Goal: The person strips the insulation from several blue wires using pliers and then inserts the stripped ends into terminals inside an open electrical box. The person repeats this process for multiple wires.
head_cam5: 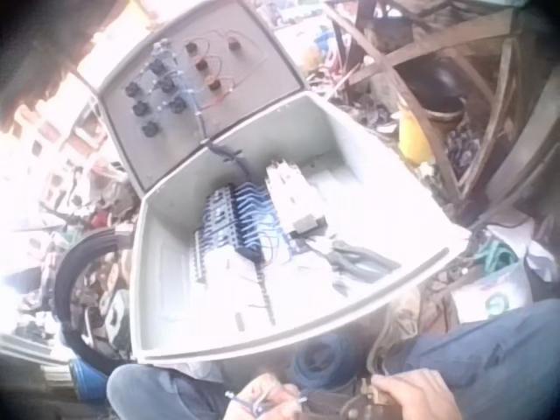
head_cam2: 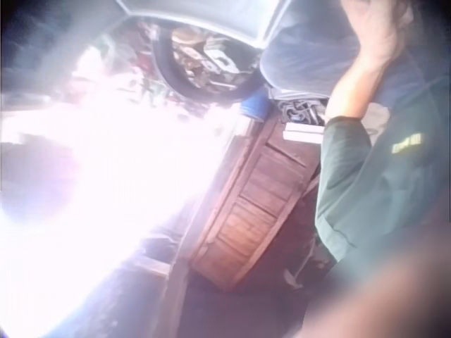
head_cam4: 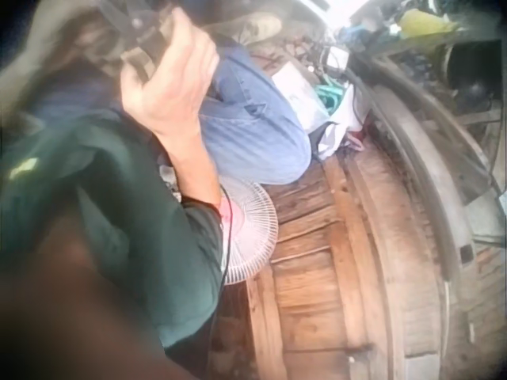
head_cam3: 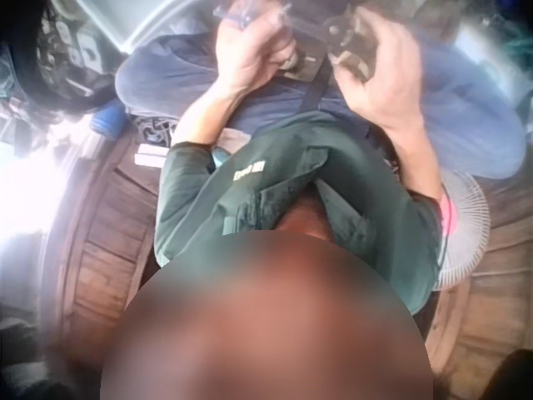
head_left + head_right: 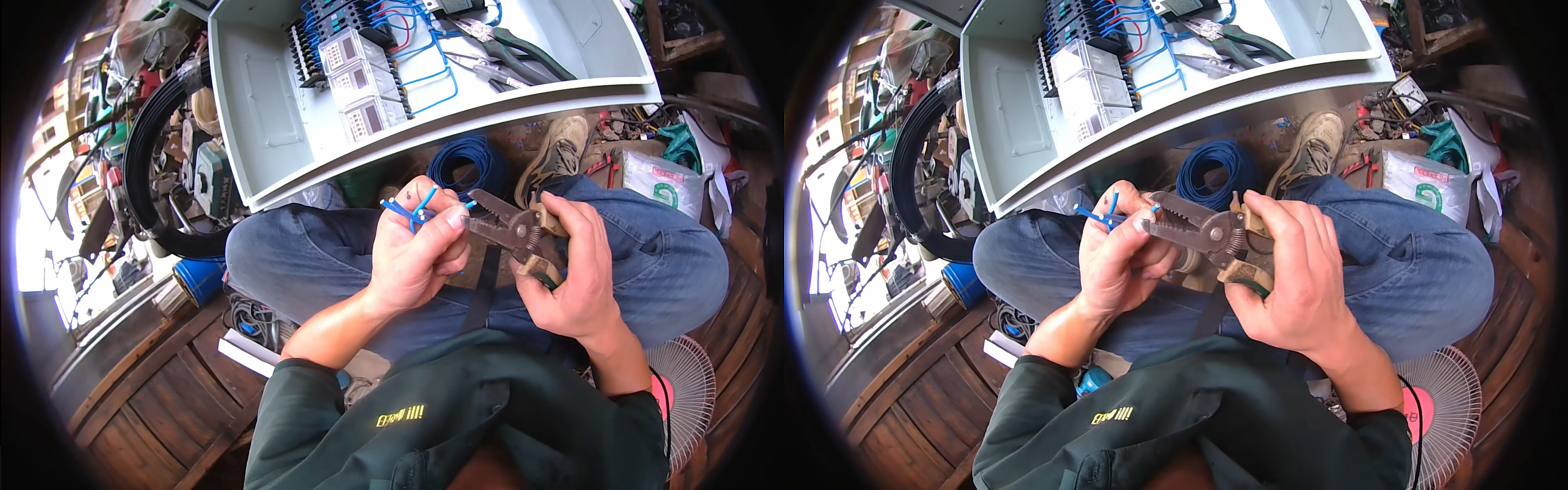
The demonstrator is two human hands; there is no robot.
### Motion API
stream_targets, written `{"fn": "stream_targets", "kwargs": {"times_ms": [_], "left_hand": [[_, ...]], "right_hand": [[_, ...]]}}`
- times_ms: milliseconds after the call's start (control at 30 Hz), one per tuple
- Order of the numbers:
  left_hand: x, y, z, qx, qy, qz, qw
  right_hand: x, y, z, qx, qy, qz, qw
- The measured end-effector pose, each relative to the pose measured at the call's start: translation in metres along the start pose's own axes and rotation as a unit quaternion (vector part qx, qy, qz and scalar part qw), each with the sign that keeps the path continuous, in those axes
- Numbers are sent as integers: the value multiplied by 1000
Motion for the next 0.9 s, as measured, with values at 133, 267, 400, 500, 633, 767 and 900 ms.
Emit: {"fn": "stream_targets", "kwargs": {"times_ms": [133, 267, 400, 500, 633, 767, 900], "left_hand": [[1, -1, 3, -6, 11, 38, 999], [2, -1, 6, -16, 3, 43, 999], [5, -1, 7, -28, -4, 70, 997], [4, -1, 9, -38, 4, 60, 997], [4, -1, 9, -40, 11, 52, 998], [4, -1, 8, -41, 10, 55, 998], [5, -2, 9, -44, 3, 55, 998]], "right_hand": [[2, 1, -2, -9, -1, -21, 1000], [1, 2, -2, -17, 4, -18, 1000], [-1, 3, -2, -21, 3, -19, 1000], [0, 3, -2, -24, 4, -12, 1000], [-1, 2, -2, -27, -4, -22, 999], [2, 2, -4, -25, -14, -22, 999], [7, 3, -9, -21, -33, -22, 999]]}}
Point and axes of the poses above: each hand's wrist, its own y-axis away from the middle knuckle, its own x-axis out of the palm, z = x × y, the point moved 6 cm from there along -y, towards the middle knuckle, and after that the axes turned 9 degrees about -x, right-handed, at the moved point
